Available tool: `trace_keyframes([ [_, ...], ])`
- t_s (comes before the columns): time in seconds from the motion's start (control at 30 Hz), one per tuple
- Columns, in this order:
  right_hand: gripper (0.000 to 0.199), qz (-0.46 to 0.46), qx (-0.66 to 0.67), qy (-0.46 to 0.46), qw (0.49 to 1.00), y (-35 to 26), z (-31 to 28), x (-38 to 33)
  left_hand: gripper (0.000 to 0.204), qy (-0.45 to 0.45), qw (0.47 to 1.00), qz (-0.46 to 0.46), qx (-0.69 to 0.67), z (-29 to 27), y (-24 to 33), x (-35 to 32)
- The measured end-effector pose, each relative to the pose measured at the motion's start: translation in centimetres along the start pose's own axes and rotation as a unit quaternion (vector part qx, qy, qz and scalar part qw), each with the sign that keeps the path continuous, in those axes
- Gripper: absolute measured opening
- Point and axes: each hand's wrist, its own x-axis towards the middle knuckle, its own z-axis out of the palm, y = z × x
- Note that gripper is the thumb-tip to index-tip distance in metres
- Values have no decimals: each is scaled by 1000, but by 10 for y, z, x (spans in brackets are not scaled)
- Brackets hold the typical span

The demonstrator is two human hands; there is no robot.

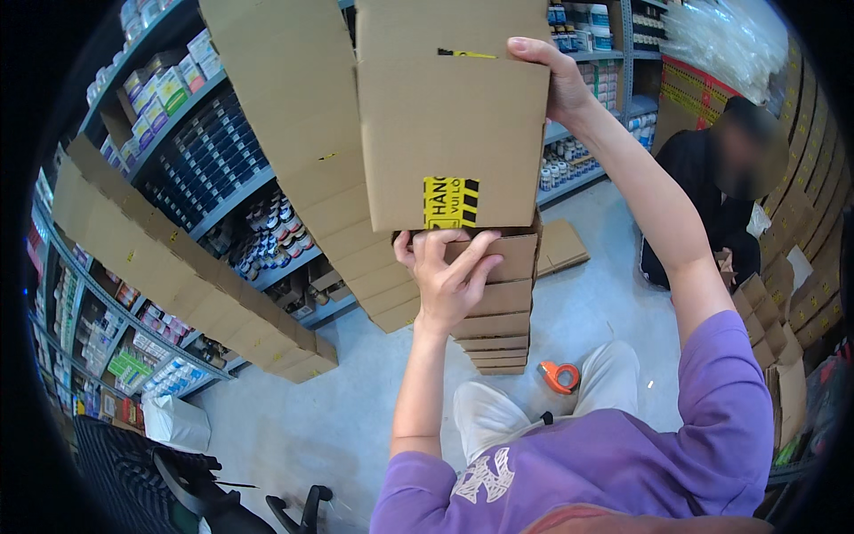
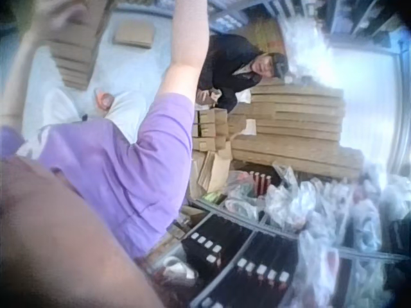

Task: The person sits on the floor and assembles small cardboard boxes by folding flaps and sealing them with yellow tape using a handheld tape dispenser. They repeatedly pick up flat boxes, fold them into shape, apply tape, and stack the finished boxes.

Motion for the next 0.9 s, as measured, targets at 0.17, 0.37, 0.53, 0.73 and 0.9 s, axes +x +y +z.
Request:
trace_keyframes([
  [0.17,52,4,-29,-10,1000,13,-31,4,34,52,998,23,12,1,-2,0],
  [0.37,42,-23,-91,17,995,3,-24,-16,33,122,992,33,17,18,-6,-6],
  [0.53,29,31,-39,-93,994,-19,-43,-21,38,142,983,101,65,5,1,1],
  [0.73,33,40,-63,-38,997,-23,-122,-26,51,150,978,78,-124,-5,-12,7],
  [0.9,53,65,-67,1,996,-23,-100,-31,45,174,978,54,-102,-14,-12,-3],
])
